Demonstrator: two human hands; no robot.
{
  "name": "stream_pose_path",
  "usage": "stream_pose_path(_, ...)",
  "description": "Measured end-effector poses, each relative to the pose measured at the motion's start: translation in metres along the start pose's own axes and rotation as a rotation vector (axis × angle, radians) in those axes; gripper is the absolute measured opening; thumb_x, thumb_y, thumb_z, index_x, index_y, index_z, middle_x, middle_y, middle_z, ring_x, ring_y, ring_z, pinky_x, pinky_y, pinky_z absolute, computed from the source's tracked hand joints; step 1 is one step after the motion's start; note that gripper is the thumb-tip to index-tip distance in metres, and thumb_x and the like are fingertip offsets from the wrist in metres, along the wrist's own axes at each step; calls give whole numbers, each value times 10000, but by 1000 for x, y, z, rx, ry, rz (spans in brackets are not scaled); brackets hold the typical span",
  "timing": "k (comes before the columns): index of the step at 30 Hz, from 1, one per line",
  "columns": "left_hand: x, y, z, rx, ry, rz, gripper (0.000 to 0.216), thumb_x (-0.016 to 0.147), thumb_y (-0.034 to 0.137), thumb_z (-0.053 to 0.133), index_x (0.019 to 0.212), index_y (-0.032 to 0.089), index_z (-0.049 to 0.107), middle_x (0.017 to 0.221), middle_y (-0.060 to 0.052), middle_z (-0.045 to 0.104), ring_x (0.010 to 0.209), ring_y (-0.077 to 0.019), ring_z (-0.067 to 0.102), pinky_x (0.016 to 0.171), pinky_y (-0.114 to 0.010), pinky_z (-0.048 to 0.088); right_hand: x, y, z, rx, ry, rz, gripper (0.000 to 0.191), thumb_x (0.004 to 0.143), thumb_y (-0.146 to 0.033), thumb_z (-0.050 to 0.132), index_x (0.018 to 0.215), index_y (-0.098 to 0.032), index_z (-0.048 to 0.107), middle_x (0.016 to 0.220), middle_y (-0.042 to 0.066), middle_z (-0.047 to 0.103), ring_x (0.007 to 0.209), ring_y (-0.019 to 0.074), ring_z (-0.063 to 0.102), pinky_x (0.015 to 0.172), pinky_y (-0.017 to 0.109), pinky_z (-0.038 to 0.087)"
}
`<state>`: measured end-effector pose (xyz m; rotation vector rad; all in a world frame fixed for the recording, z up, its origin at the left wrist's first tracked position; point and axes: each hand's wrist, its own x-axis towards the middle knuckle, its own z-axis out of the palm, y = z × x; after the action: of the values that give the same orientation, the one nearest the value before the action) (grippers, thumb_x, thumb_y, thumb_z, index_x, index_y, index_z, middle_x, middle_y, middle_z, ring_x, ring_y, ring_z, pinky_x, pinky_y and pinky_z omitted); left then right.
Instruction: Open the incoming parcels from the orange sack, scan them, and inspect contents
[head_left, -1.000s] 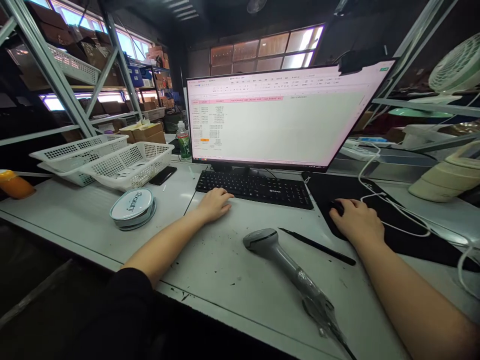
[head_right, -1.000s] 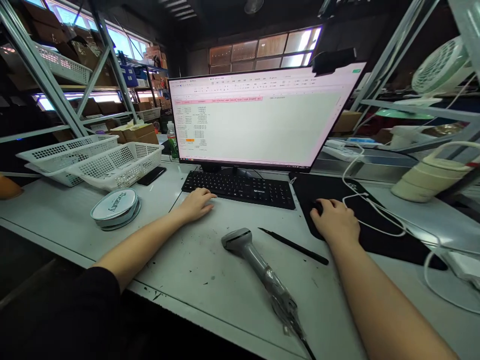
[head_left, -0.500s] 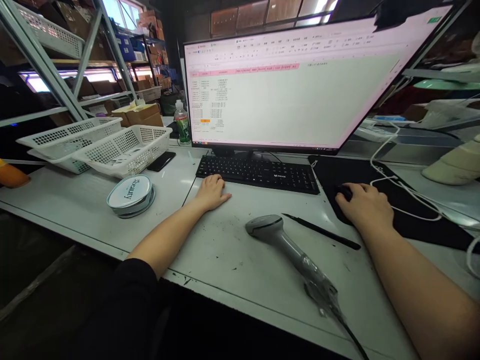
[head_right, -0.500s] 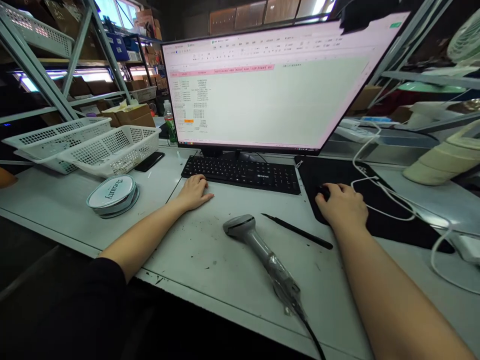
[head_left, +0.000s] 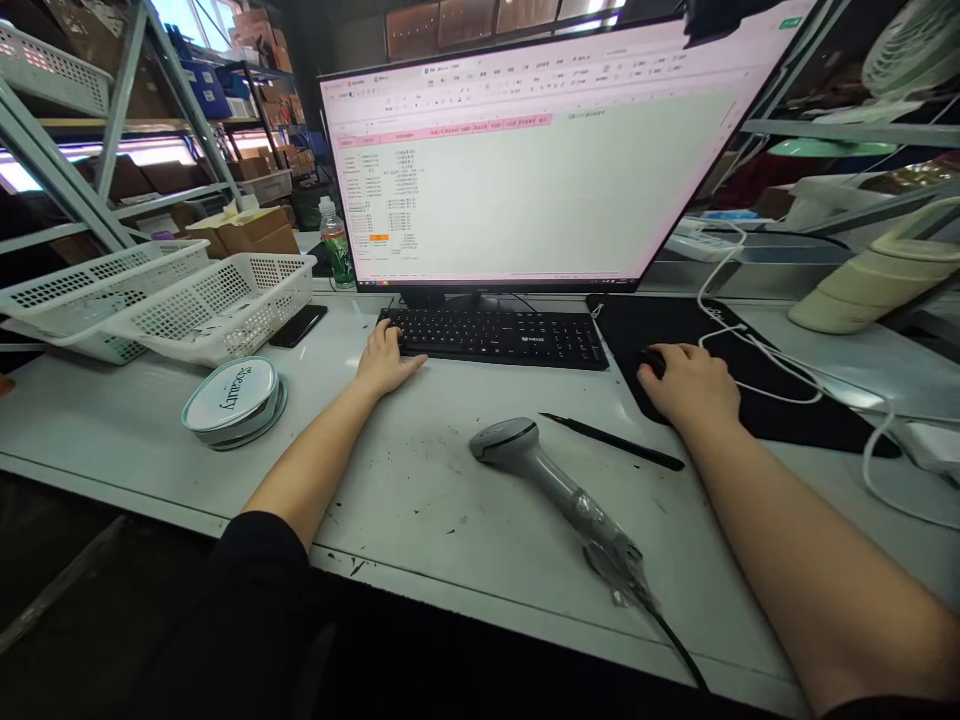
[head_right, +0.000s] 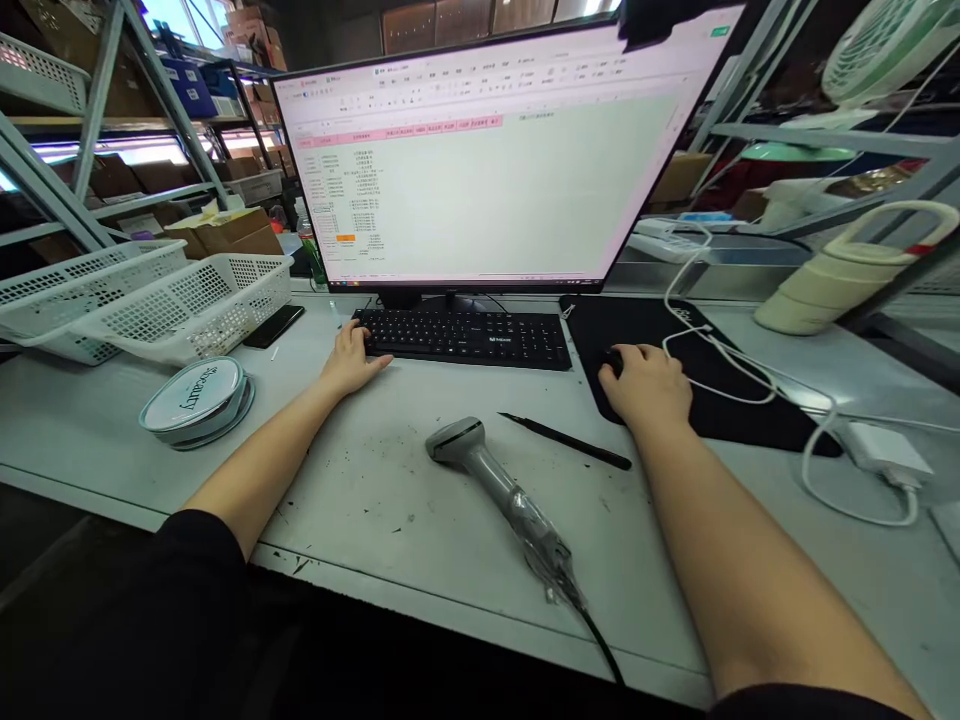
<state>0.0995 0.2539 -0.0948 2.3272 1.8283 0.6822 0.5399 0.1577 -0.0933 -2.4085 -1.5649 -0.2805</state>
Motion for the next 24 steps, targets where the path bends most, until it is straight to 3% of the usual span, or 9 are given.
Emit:
stream_pose_path(3, -1, 5, 1, 59, -14, 35, 737, 901, 594, 683, 1488, 204, 464, 1710, -161, 257, 1577, -366, 268, 1259, -516, 335, -1, 0, -1, 4, -5, 11, 586, 1047, -470, 339, 1466, -142, 586, 1521, 210, 517, 1229, 367, 512, 952, 468, 453)
stream_pose_path(8, -3, 9, 5, 155, -47, 72, 692, 901, 674, 638, 1450, 258, 574, 1729, -100, 248, 1547, -402, 303, 1256, -550, 326, -2, -1, -2, -15, -13, 17, 607, 1047, -477, 307, 1473, -139, 577, 1523, 199, 513, 1253, 370, 518, 948, 448, 449)
stream_pose_path(14, -7, 9, 7, 148, 17, 42, 774, 940, 634, 602, 1579, 233, 430, 1737, -112, 236, 1588, -359, 243, 1311, -520, 204, -3, -3, -4, -35, -10, 29, 617, 1034, -472, 285, 1463, -150, 589, 1527, 183, 518, 1246, 387, 530, 930, 463, 455)
stream_pose_path(24, -7, 7, 7, 117, -32, 38, 814, 954, 626, 574, 1622, 209, 364, 1734, -127, 242, 1585, -351, 258, 1299, -493, 242, -1, -2, -1, -45, -18, 56, 632, 1032, -503, 265, 1472, -183, 585, 1548, 156, 506, 1268, 384, 526, 940, 465, 451)
